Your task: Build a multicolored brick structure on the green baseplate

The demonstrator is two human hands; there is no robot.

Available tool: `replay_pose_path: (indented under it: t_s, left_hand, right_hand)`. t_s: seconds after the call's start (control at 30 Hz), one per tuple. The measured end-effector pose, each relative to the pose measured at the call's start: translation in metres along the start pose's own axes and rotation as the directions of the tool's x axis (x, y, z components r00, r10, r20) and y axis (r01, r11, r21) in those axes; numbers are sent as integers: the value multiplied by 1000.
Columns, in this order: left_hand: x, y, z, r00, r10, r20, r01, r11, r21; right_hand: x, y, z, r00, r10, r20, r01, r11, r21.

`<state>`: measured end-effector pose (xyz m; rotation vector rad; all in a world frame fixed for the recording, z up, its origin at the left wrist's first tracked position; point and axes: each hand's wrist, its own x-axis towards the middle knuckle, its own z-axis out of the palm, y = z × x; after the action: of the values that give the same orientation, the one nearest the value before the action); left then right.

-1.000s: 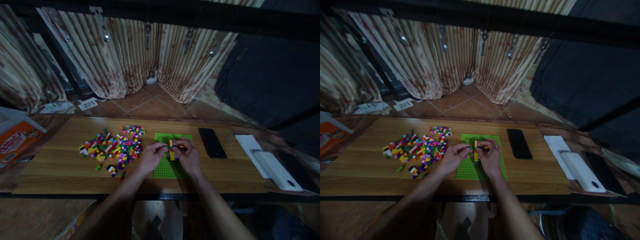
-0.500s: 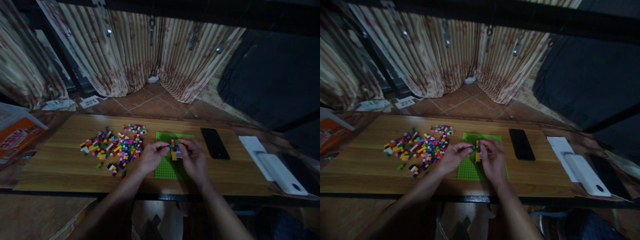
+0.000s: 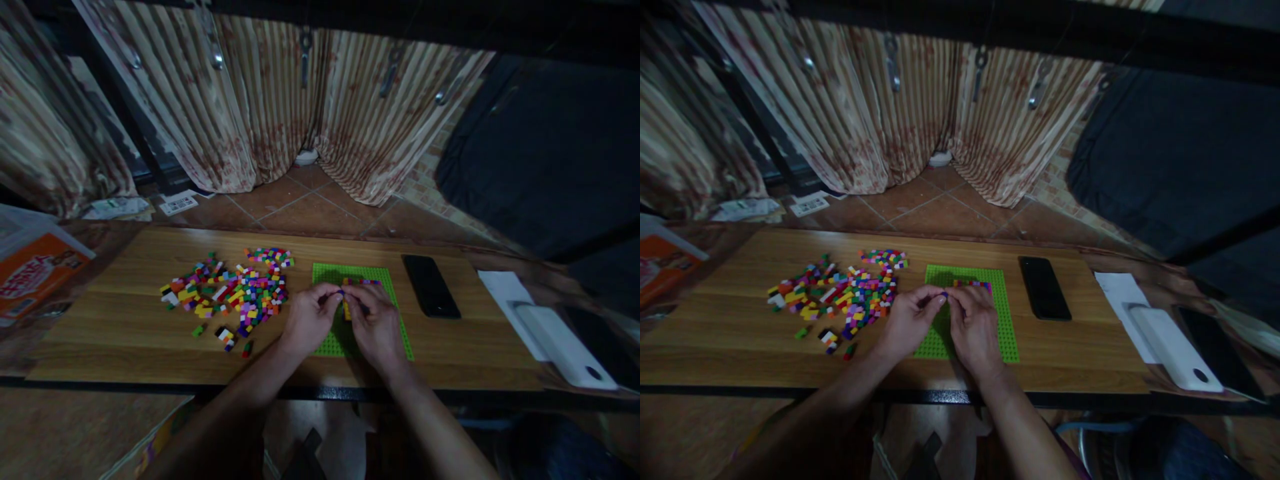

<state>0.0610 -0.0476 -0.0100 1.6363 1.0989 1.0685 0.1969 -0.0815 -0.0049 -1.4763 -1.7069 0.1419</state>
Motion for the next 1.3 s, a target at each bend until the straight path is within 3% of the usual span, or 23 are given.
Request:
replay_pose_path:
  t_s: [0.23,0.47,0.73,1.1,1.3]
  left_hand:
    - [-6,4,8,997,-41,-70,50,991,128]
    - [-2,0,6,994,-113,6,108,963,248]
    - [5,0,1,990,-75,122,31,943,330]
    - [11,-1,5,988,-37,152,-17,940,340]
    - [13,-6,11,992,-71,107,41,966,256]
  right_hand:
    - [-1,-1,3,999,30,-30,-32,997,-69]
    - [3,8,-12,976,172,-135,-170,985,23]
    - [4,16,-19,953,254,-164,-242,966,89]
    - [4,17,-20,956,243,-163,-230,968,99]
    - [4,16,-19,952,267,-148,-250,960,127]
